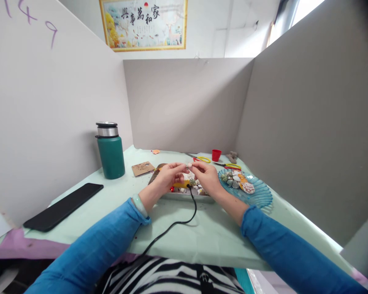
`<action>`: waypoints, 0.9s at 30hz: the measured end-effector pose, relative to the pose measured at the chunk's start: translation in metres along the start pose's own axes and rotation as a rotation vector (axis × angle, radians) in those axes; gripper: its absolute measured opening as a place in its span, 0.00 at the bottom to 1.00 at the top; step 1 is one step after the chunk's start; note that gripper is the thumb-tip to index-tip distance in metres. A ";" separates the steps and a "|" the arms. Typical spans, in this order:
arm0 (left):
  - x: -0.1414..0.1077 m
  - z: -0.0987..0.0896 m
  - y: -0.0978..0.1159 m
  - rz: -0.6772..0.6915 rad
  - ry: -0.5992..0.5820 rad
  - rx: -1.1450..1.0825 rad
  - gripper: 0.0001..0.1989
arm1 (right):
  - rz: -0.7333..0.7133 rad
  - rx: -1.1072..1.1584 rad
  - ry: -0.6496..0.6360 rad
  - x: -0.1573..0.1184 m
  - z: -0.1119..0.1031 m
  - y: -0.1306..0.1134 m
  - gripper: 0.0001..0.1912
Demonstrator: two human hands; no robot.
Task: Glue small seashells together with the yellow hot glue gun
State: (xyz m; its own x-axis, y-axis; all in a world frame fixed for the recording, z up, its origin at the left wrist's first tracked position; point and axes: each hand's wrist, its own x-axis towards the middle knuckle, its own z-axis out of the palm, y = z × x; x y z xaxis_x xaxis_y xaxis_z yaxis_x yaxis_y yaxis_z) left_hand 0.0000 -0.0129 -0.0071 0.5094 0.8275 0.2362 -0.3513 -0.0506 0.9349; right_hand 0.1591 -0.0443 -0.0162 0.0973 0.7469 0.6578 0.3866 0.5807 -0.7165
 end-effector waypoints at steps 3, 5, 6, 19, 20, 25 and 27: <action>0.001 -0.001 -0.001 0.028 -0.030 0.016 0.15 | 0.025 0.032 -0.014 0.000 -0.001 -0.001 0.15; 0.001 -0.002 -0.002 0.045 -0.027 0.037 0.16 | 0.042 0.053 -0.021 0.001 -0.001 -0.001 0.15; 0.002 -0.002 -0.003 0.055 -0.021 0.050 0.16 | 0.047 0.057 -0.022 0.001 -0.001 -0.001 0.14; 0.001 0.001 -0.001 0.142 0.092 0.154 0.12 | 0.080 -0.186 -0.148 0.002 0.002 -0.005 0.10; 0.001 0.000 -0.001 0.144 0.106 0.151 0.12 | 0.071 -0.229 -0.202 0.001 0.002 -0.005 0.10; 0.004 -0.004 0.000 0.181 0.190 0.107 0.11 | 0.103 -0.319 -0.562 -0.002 0.004 -0.002 0.17; 0.004 -0.004 0.001 0.187 0.205 0.100 0.12 | 0.134 -0.346 -0.626 -0.004 0.005 -0.002 0.23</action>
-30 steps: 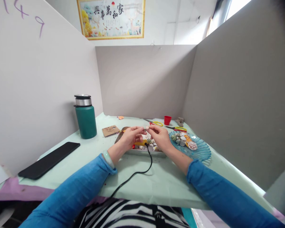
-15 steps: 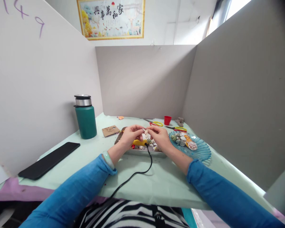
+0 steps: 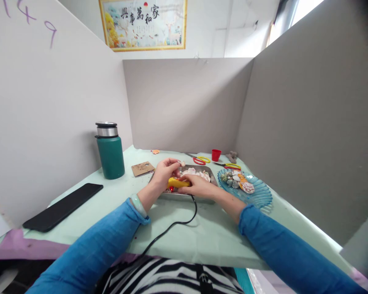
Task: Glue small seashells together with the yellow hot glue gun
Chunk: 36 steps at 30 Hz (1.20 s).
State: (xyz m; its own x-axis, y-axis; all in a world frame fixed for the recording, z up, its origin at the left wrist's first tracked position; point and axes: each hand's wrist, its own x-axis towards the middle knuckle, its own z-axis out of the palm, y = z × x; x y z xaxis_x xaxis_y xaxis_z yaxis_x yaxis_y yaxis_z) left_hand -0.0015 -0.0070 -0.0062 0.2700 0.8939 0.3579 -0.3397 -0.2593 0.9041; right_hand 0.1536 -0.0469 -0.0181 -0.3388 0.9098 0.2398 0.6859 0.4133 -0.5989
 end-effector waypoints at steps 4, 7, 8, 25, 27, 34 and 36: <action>0.000 0.001 0.005 0.010 0.025 -0.006 0.14 | 0.059 0.036 0.028 0.001 -0.001 -0.001 0.17; 0.001 0.002 0.013 0.060 0.081 -0.009 0.14 | 0.148 0.165 0.153 0.004 -0.003 0.000 0.15; 0.002 0.001 0.016 0.086 0.104 -0.014 0.14 | 0.173 0.233 0.201 0.006 -0.004 0.001 0.14; 0.007 -0.008 0.007 0.006 0.111 0.075 0.14 | -0.023 1.325 0.260 -0.002 -0.024 -0.007 0.15; 0.006 -0.006 0.006 -0.001 0.069 0.039 0.14 | -0.059 1.251 0.312 -0.003 -0.021 -0.009 0.14; 0.007 -0.006 0.010 -0.013 0.108 0.003 0.14 | -0.070 1.010 0.372 0.001 -0.016 -0.002 0.16; 0.008 -0.007 0.011 -0.010 0.129 0.002 0.14 | -0.087 1.004 0.370 0.000 -0.015 -0.001 0.17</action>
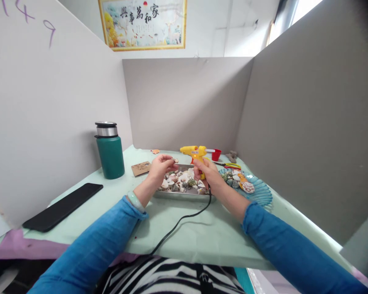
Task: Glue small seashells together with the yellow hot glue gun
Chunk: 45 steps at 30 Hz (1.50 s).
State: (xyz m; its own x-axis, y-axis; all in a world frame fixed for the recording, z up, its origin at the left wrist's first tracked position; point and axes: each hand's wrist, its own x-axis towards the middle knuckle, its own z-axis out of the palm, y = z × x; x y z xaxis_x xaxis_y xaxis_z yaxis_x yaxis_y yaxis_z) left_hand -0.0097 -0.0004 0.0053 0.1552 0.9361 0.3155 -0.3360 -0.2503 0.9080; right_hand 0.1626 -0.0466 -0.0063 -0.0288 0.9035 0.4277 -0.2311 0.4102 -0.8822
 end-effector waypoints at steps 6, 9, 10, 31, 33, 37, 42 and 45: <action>0.004 -0.004 -0.001 -0.001 0.051 0.017 0.13 | -0.083 0.005 -0.003 -0.005 0.000 -0.005 0.11; 0.006 -0.006 -0.001 -0.016 0.078 0.027 0.12 | -0.051 -0.098 -0.018 -0.006 0.000 -0.006 0.12; 0.006 -0.007 -0.001 -0.020 0.081 0.032 0.12 | -0.032 -0.133 -0.016 -0.006 0.000 -0.006 0.13; 0.013 -0.015 -0.005 0.037 0.105 0.138 0.11 | 0.005 -0.524 0.016 -0.008 -0.002 0.003 0.21; 0.014 -0.015 -0.005 0.041 0.109 0.141 0.12 | 0.003 -0.524 0.013 -0.007 -0.003 0.004 0.21; 0.015 -0.015 -0.005 0.058 0.117 0.160 0.13 | -0.005 -0.547 -0.007 -0.008 -0.003 0.004 0.21; 0.015 -0.015 -0.007 0.084 0.123 0.192 0.13 | -0.006 -0.531 -0.030 -0.009 -0.001 0.003 0.20; 0.015 -0.014 -0.007 0.109 0.125 0.218 0.12 | -0.003 -0.529 -0.029 -0.009 -0.002 0.003 0.20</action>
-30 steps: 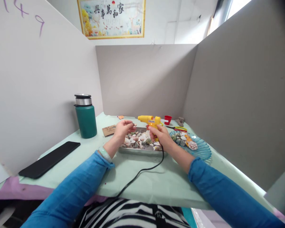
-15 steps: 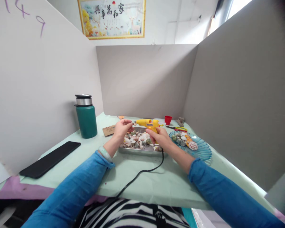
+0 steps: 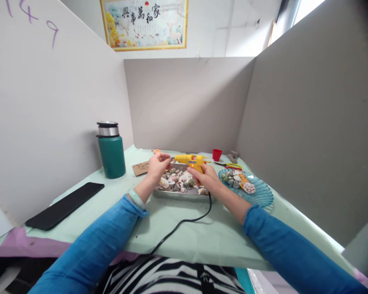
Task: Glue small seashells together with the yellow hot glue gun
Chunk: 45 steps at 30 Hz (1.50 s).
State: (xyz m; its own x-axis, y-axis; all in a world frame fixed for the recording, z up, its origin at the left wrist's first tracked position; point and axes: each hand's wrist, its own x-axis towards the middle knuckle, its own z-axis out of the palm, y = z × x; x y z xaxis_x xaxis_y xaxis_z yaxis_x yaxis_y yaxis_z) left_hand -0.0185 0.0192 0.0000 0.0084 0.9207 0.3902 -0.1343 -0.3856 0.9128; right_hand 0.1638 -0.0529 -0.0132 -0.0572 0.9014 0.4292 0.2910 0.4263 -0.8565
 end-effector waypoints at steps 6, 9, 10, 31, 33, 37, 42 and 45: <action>0.000 0.000 0.001 0.047 0.010 0.069 0.09 | -0.001 0.002 -0.010 -0.001 0.000 -0.003 0.20; 0.000 0.000 0.001 0.058 0.015 0.077 0.09 | -0.001 0.022 -0.003 -0.001 0.001 -0.005 0.18; 0.000 0.000 0.002 0.060 0.017 0.076 0.09 | 0.000 0.028 -0.002 -0.001 0.001 -0.005 0.18; -0.002 0.001 0.004 0.113 0.056 0.162 0.05 | 0.009 0.015 0.011 0.000 0.002 -0.005 0.18; -0.002 0.002 0.005 0.112 0.058 0.148 0.06 | 0.006 0.012 0.010 -0.001 0.002 -0.005 0.18; -0.001 0.002 0.004 0.104 0.066 0.135 0.06 | 0.010 -0.002 0.016 -0.001 0.002 -0.006 0.18; 0.000 0.001 0.002 0.104 0.068 0.129 0.06 | 0.014 -0.014 0.024 -0.001 0.002 -0.003 0.18; 0.000 0.001 0.003 0.115 0.074 0.136 0.06 | 0.003 -0.043 0.035 0.000 0.001 0.000 0.19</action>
State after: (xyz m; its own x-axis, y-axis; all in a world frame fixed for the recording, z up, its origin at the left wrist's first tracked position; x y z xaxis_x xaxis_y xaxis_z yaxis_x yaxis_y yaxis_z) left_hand -0.0176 0.0180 0.0027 -0.0729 0.8702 0.4873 0.0048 -0.4883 0.8727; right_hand 0.1629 -0.0524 -0.0135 -0.0233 0.8990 0.4373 0.3316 0.4196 -0.8449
